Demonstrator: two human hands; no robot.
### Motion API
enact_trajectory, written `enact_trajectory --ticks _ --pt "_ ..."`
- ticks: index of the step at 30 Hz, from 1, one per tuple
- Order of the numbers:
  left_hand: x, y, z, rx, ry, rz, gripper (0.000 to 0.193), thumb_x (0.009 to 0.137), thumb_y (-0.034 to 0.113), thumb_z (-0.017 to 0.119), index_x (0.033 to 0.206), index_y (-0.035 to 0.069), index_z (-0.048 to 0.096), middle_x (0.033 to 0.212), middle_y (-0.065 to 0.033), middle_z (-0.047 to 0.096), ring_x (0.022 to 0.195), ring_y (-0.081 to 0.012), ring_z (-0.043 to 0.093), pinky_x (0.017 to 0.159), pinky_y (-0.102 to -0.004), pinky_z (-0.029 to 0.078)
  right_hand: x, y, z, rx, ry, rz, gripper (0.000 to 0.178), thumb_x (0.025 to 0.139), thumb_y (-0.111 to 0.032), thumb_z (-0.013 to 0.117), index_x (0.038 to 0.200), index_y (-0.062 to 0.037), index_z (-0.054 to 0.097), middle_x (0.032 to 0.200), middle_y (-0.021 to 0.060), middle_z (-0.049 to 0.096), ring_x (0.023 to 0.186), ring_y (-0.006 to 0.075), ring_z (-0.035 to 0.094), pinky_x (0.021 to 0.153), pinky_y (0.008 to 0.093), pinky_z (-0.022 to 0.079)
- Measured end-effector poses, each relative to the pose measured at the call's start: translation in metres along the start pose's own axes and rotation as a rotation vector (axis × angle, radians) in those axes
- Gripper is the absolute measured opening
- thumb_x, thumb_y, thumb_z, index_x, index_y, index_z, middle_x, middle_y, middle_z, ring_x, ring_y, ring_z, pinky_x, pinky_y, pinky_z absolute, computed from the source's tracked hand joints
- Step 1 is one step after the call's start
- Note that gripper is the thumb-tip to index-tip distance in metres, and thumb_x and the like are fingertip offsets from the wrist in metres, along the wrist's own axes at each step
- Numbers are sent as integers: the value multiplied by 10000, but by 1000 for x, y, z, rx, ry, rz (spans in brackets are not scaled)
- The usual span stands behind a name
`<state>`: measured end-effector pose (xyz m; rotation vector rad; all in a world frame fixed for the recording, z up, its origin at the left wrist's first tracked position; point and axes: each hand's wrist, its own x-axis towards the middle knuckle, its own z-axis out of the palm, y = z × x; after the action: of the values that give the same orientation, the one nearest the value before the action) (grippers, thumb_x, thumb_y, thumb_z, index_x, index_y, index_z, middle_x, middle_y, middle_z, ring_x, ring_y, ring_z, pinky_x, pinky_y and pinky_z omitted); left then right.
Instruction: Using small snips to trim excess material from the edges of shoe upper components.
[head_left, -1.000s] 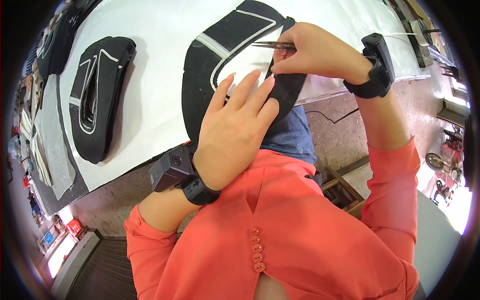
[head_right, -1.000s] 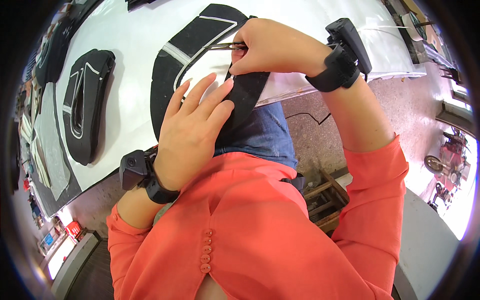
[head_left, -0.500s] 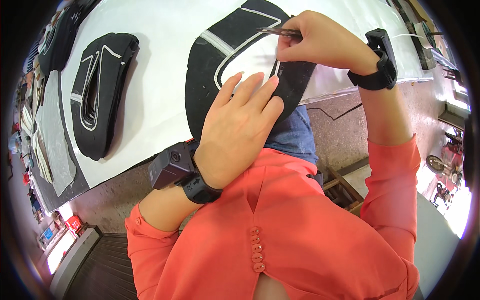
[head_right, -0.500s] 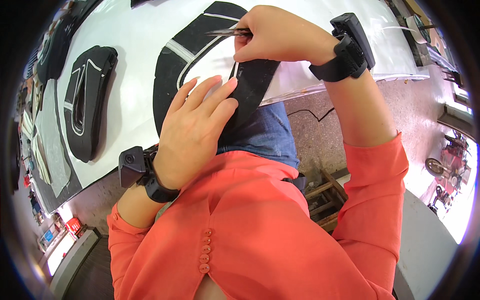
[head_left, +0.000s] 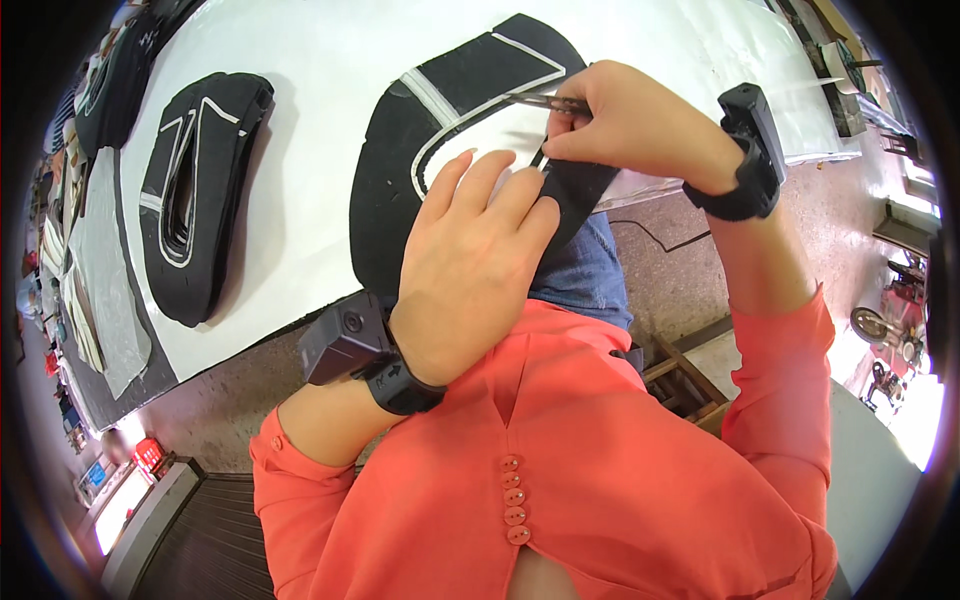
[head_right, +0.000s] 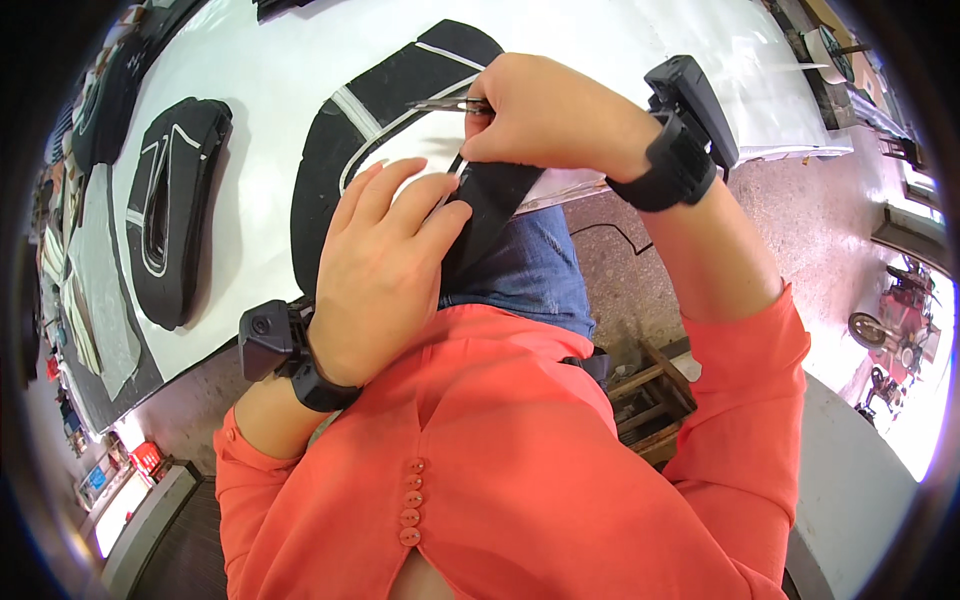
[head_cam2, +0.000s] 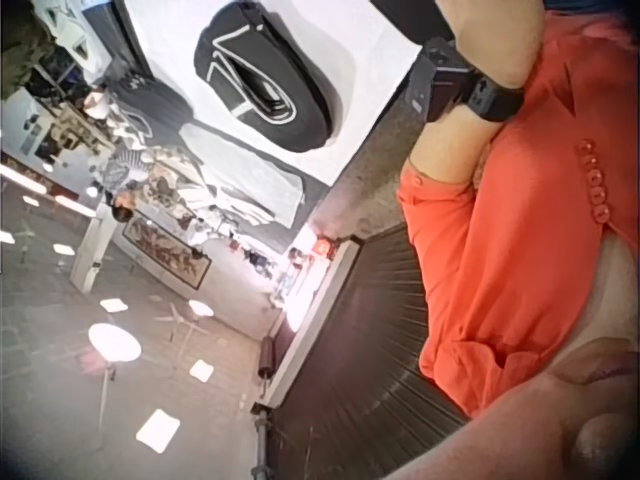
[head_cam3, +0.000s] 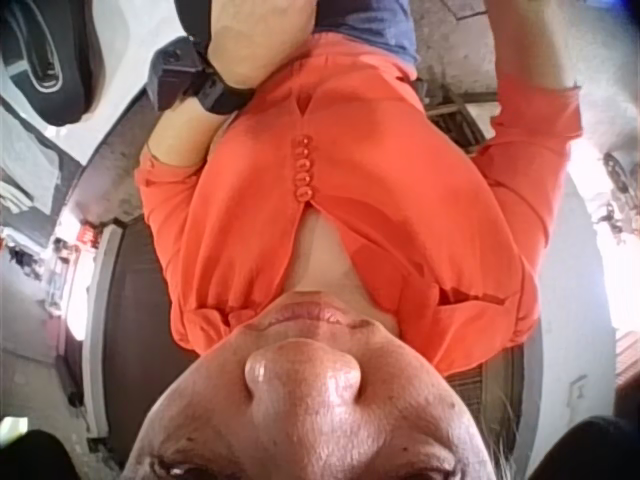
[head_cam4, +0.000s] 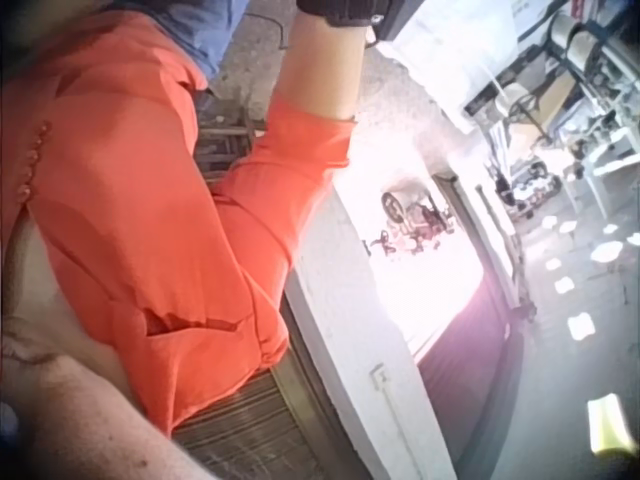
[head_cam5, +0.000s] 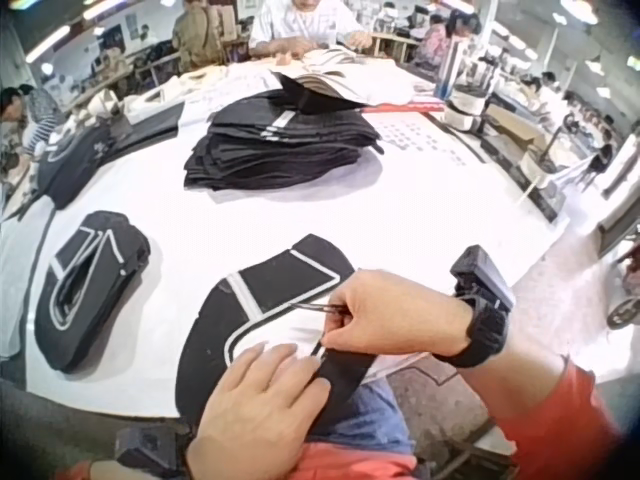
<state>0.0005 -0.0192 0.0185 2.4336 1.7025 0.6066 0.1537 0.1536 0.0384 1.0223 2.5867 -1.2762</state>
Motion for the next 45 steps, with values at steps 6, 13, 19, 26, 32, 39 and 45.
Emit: enact_trajectory --ticks 6,13,19,26,32,39,45 --pt "5 -6 0 10 66 54 163 808 66 621 966 41 651 1188 -105 653 1195 -315 577 1091 -482 438 -5 7 -7 -69 40 -143 200 782 -163 742 783 30 688 623 43 568 610 105 540 588 280 446" --pt "11 -6 -4 -12 49 67 183 789 22 623 967 38 662 1165 -92 674 1193 -313 588 1068 -472 455 -3 14 -18 -24 97 -9 226 824 -188 749 797 25 680 646 17 585 618 88 502 586 288 428" --pt "19 -7 0 -28 11 48 249 768 -21 641 1006 48 668 1207 -74 672 1217 -310 588 1079 -477 448 2 15 -17 -69 97 -26 235 811 -194 746 780 26 671 627 21 566 606 93 488 575 287 415" --pt "32 -13 8 1 59 98 200 768 -24 666 949 60 660 1229 -53 667 1240 -306 584 1093 -463 444 -2 24 -19 -107 113 -138 223 805 -181 740 775 24 657 644 40 579 618 108 506 595 298 434" --pt "37 -17 5 -41 41 124 216 765 -39 665 959 57 676 1200 -58 679 1226 -305 591 1086 -465 456 -7 25 -30 -177 308 -194 211 808 -163 741 821 35 668 677 58 609 634 121 538 624 292 457" --pt "39 -19 4 -33 46 134 211 771 -48 657 951 57 684 1159 -60 685 1201 -304 603 1077 -466 464 -3 6 -43 -93 134 -8 210 827 -199 741 882 4 759 720 152 712 626 188 654 634 331 520" --pt "45 -21 2 -20 17 156 227 782 -53 637 973 56 697 1108 -73 693 1164 -298 618 1063 -456 472 3 33 -36 -95 208 -26 200 828 -179 730 829 13 674 674 24 604 647 78 527 596 274 438"
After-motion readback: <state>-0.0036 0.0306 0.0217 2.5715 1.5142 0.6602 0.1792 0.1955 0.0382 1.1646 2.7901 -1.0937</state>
